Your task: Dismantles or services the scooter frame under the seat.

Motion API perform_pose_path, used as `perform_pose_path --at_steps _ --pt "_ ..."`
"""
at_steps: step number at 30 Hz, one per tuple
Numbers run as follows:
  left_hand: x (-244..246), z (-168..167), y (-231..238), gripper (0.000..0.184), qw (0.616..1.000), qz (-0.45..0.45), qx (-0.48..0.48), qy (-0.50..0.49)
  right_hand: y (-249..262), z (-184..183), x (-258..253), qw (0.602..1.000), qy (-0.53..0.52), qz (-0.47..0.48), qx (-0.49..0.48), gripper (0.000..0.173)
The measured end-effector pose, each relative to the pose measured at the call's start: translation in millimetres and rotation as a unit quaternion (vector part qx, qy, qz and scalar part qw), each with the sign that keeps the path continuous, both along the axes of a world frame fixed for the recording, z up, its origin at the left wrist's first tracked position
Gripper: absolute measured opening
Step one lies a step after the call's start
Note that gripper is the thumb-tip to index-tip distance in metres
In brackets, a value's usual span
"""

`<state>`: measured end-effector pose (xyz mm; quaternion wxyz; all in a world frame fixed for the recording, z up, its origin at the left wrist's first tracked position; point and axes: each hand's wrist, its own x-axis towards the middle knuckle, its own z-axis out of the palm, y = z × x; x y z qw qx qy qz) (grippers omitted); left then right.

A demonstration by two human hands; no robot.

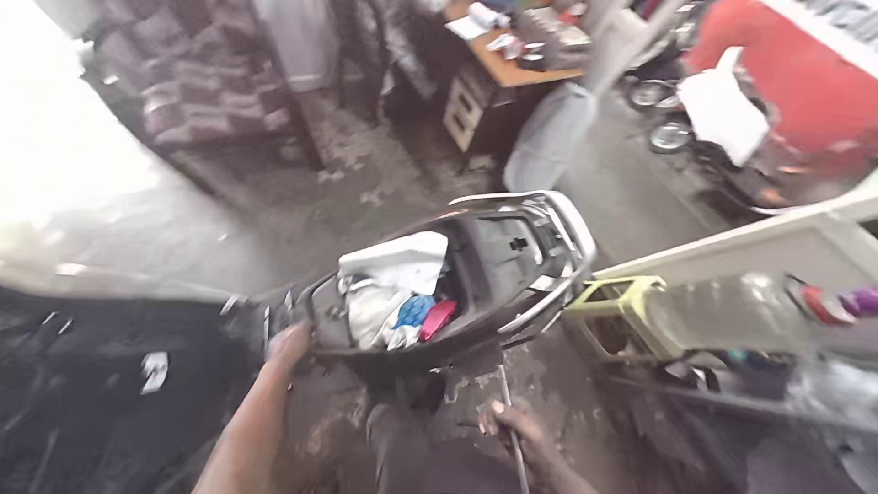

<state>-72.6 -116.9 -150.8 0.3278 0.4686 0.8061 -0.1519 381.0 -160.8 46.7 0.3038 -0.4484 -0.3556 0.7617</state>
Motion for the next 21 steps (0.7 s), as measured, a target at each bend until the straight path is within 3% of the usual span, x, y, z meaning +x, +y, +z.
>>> perform_pose_path --at_steps 4,12,15,18,20,21 --pt "-15.7 -24.8 -3.8 0.042 0.999 -0.016 0.009 -0.031 7.0 9.8 -13.8 0.999 0.017 -0.031 0.016 0.026" --pt "-21.4 -57.9 -40.6 0.035 0.954 0.146 0.190 -0.180 22.9 30.2 -77.8 0.993 0.047 -0.080 0.074 0.028" --pt "-17.8 -51.8 -53.3 0.036 0.876 0.292 0.272 -0.270 23.7 35.4 -100.1 0.988 0.060 -0.115 0.080 0.028" --pt "-16.4 -39.8 -54.9 0.023 0.732 0.444 0.328 -0.399 20.7 33.7 -117.0 0.979 0.068 -0.162 0.099 0.030" --pt "-20.7 -25.1 -48.8 0.016 0.651 0.468 0.329 -0.498 19.4 33.3 -120.6 0.975 0.081 -0.186 0.093 0.030" --pt "-26.6 -24.7 -49.0 0.016 0.638 0.455 0.324 -0.530 17.2 34.6 -120.3 0.974 0.080 -0.191 0.087 0.031"
